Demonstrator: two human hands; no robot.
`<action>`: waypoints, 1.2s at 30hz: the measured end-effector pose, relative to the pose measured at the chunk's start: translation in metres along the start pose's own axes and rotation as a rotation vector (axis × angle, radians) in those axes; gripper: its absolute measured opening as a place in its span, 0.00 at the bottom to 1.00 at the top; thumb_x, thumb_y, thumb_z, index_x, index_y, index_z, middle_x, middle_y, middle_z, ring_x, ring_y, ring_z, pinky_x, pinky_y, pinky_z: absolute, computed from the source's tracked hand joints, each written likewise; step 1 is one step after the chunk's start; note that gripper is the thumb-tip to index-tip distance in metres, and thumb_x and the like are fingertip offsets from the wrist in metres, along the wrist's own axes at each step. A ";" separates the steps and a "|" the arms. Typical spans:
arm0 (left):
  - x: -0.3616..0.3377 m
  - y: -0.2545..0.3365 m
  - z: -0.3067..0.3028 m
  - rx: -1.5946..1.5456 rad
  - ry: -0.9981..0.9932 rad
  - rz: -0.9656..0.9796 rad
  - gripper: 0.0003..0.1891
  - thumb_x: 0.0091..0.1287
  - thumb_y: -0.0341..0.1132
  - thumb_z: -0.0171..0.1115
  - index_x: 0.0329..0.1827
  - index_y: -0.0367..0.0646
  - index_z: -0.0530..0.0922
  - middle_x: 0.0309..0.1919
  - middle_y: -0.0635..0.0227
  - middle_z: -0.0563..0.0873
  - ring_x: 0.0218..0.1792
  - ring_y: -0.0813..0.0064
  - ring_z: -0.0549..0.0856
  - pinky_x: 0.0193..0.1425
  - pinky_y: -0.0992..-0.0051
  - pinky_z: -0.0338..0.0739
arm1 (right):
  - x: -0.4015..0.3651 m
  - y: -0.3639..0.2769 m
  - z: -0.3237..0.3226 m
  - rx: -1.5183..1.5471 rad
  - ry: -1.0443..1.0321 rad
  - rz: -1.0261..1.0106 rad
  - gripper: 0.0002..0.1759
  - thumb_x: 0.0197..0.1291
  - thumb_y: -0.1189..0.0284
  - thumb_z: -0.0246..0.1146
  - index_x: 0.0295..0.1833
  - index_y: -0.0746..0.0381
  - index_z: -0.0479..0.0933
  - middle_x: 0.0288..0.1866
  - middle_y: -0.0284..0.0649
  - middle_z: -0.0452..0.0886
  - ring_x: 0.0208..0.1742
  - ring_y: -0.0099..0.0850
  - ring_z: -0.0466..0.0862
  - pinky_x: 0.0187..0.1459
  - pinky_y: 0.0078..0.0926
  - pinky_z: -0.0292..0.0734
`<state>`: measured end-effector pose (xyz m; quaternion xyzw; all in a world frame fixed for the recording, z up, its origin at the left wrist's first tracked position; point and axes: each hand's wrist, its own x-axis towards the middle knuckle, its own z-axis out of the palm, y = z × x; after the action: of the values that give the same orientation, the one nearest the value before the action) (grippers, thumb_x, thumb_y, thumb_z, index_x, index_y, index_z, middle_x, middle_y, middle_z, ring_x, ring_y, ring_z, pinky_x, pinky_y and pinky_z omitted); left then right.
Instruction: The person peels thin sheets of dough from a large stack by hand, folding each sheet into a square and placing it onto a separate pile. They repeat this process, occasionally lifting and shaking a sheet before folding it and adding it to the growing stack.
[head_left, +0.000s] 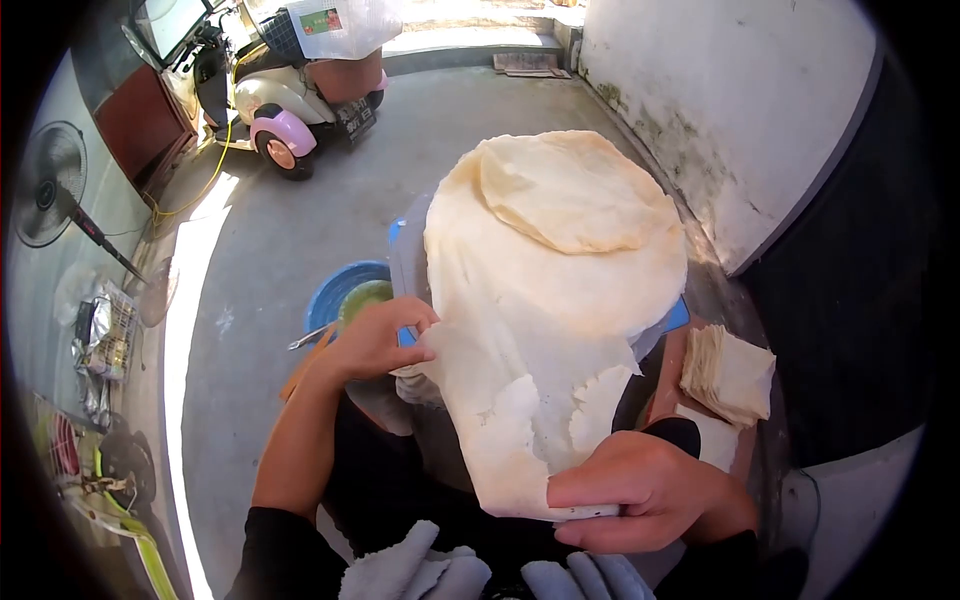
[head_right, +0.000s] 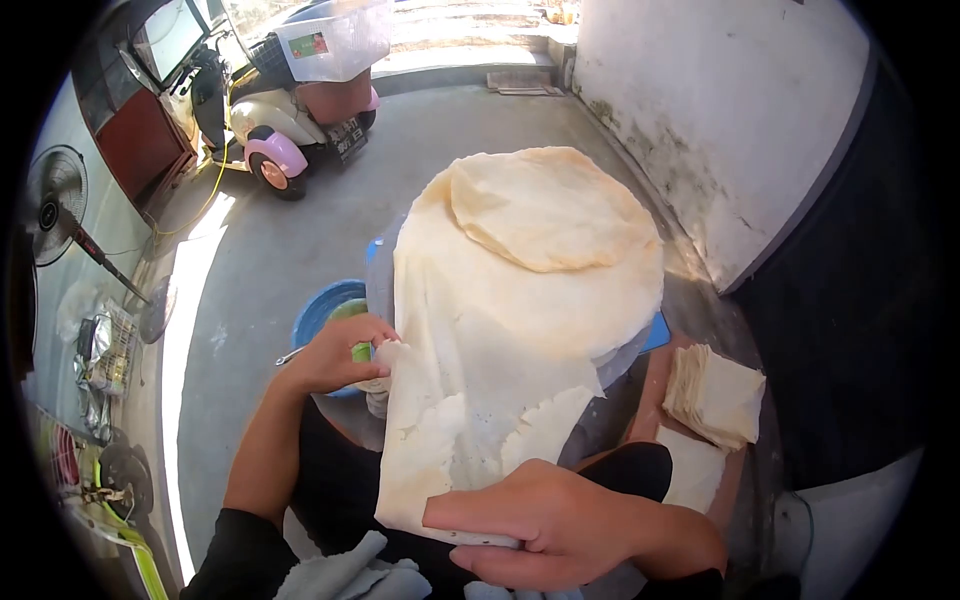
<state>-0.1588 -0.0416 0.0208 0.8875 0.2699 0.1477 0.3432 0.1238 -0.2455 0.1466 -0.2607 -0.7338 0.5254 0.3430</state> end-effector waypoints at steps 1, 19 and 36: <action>-0.007 0.004 0.002 -0.014 0.064 0.022 0.15 0.64 0.36 0.71 0.48 0.40 0.79 0.53 0.65 0.84 0.55 0.66 0.82 0.61 0.69 0.75 | 0.001 -0.013 -0.005 0.000 -0.007 -0.005 0.15 0.61 0.79 0.67 0.53 0.72 0.79 0.26 0.45 0.83 0.22 0.41 0.83 0.25 0.30 0.72; 0.051 0.154 -0.242 0.008 0.915 0.395 0.15 0.73 0.40 0.65 0.53 0.38 0.78 0.34 0.73 0.86 0.31 0.87 0.83 0.33 0.81 0.77 | 0.017 -0.131 -0.151 -0.097 0.651 -0.451 0.30 0.70 0.69 0.55 0.75 0.69 0.65 0.65 0.45 0.79 0.63 0.31 0.81 0.61 0.28 0.78; 0.148 0.135 -0.264 0.518 1.026 0.237 0.16 0.66 0.45 0.69 0.34 0.38 0.81 0.25 0.60 0.82 0.30 0.66 0.81 0.39 0.64 0.75 | 0.062 -0.055 -0.280 -0.530 1.072 -0.011 0.06 0.67 0.70 0.66 0.40 0.61 0.82 0.27 0.24 0.76 0.24 0.14 0.70 0.28 0.16 0.64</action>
<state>-0.1062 0.1004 0.3148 0.7817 0.3278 0.5248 -0.0783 0.3016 -0.0509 0.2723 -0.5622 -0.5661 0.1177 0.5913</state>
